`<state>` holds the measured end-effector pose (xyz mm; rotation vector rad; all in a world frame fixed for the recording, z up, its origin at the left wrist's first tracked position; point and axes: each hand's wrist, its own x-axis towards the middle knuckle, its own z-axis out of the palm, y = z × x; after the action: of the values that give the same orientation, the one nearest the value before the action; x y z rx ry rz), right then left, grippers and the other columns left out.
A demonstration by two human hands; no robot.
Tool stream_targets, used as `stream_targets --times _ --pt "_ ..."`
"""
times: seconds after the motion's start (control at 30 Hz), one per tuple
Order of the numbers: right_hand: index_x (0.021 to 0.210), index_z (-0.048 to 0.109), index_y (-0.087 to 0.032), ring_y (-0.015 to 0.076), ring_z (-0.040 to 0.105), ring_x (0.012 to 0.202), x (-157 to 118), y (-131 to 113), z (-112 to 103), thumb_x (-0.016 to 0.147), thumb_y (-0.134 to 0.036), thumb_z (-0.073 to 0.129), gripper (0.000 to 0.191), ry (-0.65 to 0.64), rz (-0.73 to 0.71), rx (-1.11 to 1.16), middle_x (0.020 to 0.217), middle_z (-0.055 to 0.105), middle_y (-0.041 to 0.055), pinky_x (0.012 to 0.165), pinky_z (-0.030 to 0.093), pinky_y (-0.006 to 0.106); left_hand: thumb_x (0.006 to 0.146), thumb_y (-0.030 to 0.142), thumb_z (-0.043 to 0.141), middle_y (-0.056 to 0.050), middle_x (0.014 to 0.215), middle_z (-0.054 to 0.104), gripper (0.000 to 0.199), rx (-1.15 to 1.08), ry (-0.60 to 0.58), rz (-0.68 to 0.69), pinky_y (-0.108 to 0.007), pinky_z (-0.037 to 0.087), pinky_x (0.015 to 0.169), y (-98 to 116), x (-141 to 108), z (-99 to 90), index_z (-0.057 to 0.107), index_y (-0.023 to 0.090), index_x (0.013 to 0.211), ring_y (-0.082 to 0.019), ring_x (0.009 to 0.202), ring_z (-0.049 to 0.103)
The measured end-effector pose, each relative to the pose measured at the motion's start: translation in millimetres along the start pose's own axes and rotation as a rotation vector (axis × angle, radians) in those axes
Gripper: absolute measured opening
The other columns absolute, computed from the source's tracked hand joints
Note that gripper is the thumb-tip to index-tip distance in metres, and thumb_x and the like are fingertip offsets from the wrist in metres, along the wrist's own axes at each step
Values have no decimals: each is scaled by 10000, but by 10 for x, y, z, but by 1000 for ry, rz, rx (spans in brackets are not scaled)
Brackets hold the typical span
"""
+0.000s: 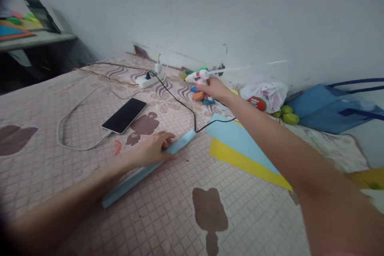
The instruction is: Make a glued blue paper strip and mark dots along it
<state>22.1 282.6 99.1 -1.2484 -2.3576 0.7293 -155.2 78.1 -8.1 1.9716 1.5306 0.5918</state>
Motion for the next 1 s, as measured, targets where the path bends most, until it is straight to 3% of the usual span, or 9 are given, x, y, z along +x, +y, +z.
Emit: stream_targets --times 0.1,0.27,0.4,0.57,0.7,0.83,0.93,1.0 --pt "969 588 -115 155 570 568 357 66 260 786 -373 562 317 58 -38 -92 729 640 75 540 427 266 651 391 682 -61 1017 619 587 -92 -120 -2 -241 469 678 -72 -52 -213 511 161 1163 -152 801 603" --pt "981 580 -106 194 604 729 742 233 705 858 -348 454 300 123 -107 -385 830 654 94 664 445 281 786 329 484 -30 825 662 235 -4 -158 -89 -233 421 625 -117 -97 -480 633 171 875 -140 723 594" --pt "965 589 -110 223 557 945 915 332 961 843 -256 491 214 123 -172 -481 1007 627 121 812 418 299 789 311 452 -36 771 661 234 60 -170 -115 -236 377 575 -113 -107 -487 634 165 764 -141 672 575" --pt "1111 531 -62 280 465 1094 993 436 1175 850 -203 476 301 81 -199 -597 1202 501 214 906 358 367 795 333 441 -36 756 655 249 100 -160 -123 -246 346 570 -126 -112 -427 623 169 750 -141 651 565" --pt "1177 496 -69 316 424 1146 1039 491 1205 849 -177 460 347 18 -200 -664 1241 471 222 932 331 418 804 377 443 -29 760 651 271 101 -184 -110 -247 333 571 -153 -110 -419 622 178 762 -144 663 564" --pt "1184 509 -94 296 472 1107 1088 512 1107 799 -189 559 399 -84 -216 -691 1197 534 188 908 368 389 769 486 505 -20 758 639 318 74 -253 -87 -242 329 556 -94 -136 -387 609 186 789 -152 670 563" --pt "1201 504 -101 293 478 1110 1056 499 1010 772 -193 597 449 -107 -228 -690 1208 537 178 903 383 382 666 572 603 -40 826 632 437 131 -220 -103 -253 344 568 40 -189 -307 571 180 858 -185 714 570" --pt "1221 492 -103 298 466 1130 962 470 941 776 -206 594 467 -85 -241 -678 1241 510 179 911 384 391 629 540 653 -70 897 625 488 209 -186 -119 -272 359 596 135 -226 -239 542 168 925 -218 769 575"
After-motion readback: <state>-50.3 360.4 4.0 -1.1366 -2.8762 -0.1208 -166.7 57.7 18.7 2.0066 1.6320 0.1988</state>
